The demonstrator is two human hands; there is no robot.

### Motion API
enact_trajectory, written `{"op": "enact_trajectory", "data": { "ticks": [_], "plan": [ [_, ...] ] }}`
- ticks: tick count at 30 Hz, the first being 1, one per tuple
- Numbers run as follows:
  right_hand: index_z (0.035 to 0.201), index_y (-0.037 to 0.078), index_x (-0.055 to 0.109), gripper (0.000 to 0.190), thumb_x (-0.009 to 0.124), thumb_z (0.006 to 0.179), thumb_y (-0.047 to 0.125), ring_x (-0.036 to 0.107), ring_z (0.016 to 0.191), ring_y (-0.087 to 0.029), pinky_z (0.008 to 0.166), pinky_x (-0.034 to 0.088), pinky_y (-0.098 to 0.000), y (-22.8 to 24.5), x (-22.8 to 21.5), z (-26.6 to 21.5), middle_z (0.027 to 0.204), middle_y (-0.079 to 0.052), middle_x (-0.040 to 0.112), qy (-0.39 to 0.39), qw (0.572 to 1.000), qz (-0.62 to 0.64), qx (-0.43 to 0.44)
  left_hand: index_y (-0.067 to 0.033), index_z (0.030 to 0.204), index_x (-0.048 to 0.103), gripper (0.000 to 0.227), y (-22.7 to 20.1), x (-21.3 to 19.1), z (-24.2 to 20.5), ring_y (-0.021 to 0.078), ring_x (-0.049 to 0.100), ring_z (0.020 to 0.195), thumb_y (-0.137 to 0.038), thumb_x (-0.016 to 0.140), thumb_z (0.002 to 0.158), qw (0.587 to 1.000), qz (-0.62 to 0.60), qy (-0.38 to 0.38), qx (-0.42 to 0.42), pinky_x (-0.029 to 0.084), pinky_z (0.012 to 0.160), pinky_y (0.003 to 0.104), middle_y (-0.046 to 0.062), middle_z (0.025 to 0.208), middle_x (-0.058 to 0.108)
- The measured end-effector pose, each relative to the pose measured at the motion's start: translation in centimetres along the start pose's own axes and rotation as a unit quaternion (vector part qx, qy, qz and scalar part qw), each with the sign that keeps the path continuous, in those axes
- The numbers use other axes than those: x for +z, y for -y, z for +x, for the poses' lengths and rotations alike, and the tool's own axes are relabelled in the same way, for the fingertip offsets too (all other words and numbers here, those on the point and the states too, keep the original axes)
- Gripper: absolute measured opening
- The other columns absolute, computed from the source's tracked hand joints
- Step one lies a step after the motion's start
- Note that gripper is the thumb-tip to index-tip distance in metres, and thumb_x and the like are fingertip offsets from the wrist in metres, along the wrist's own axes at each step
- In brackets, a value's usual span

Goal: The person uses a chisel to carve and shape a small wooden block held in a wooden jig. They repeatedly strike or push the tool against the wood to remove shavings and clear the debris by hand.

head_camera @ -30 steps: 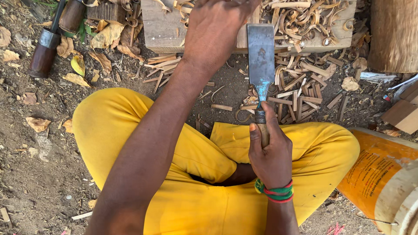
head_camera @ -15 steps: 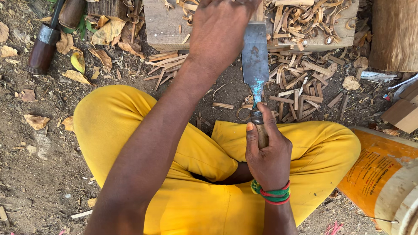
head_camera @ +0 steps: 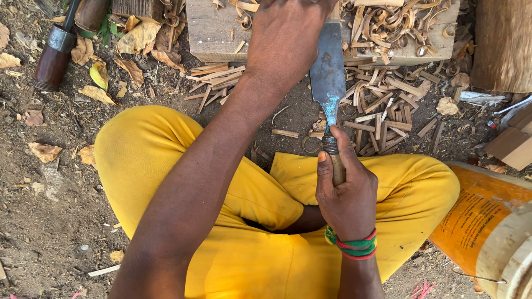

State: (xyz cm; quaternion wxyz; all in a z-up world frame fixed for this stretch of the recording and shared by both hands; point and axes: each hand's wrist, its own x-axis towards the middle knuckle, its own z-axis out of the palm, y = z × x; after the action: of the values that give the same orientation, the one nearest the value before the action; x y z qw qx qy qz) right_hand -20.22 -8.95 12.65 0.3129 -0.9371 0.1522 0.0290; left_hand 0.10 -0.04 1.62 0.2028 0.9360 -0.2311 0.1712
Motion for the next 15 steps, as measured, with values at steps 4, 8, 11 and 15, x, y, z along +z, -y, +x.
{"op": "enact_trajectory", "data": {
  "ticks": [4,8,11,15],
  "plan": [
    [0.14,0.006,0.06,0.041,0.065,0.1,0.011,0.036,0.047,-0.011,0.044,0.034,-0.0321,0.8,-0.6,0.4,0.054,-0.008,0.04,0.026,0.999,-0.006,0.023,-0.0112,0.112,0.072,0.036,-0.2,-0.2,0.2,0.0224,0.075,0.071,0.001,0.075,0.078,1.0,-0.011,0.016,-0.006,0.062,0.064,0.039,0.013,0.082,0.075],
    [0.139,0.006,0.061,0.04,0.064,0.099,0.01,0.04,0.044,-0.015,0.043,0.036,-0.0332,1.6,-0.5,0.6,0.053,-0.01,0.044,0.031,0.999,-0.018,0.04,-0.0093,0.109,0.072,0.035,-0.2,-1.9,0.7,0.0267,0.076,0.081,-0.001,0.075,0.076,0.999,-0.036,0.0,0.017,0.062,0.066,0.041,0.012,0.088,0.074],
    [0.139,0.004,0.059,0.042,0.064,0.098,0.009,0.053,0.043,-0.016,0.045,0.042,-0.0326,1.9,-0.4,0.7,0.057,-0.011,0.053,0.024,1.0,-0.016,0.009,-0.0085,0.124,0.069,0.041,-0.9,-4.2,0.8,0.0277,0.075,0.082,-0.002,0.07,0.083,0.993,-0.036,0.108,0.004,0.063,0.077,0.042,0.015,0.088,0.075],
    [0.138,0.002,0.058,0.043,0.064,0.096,0.009,0.061,0.045,-0.021,0.047,0.047,-0.0336,1.7,-0.1,0.7,0.059,-0.015,0.058,0.024,0.999,-0.018,0.031,-0.0019,0.107,0.072,0.023,-4.7,-6.3,-1.1,0.0316,0.071,0.106,-0.012,0.067,0.087,0.976,-0.045,0.213,0.023,0.057,0.09,0.042,0.023,0.108,0.073]
  ]
}}
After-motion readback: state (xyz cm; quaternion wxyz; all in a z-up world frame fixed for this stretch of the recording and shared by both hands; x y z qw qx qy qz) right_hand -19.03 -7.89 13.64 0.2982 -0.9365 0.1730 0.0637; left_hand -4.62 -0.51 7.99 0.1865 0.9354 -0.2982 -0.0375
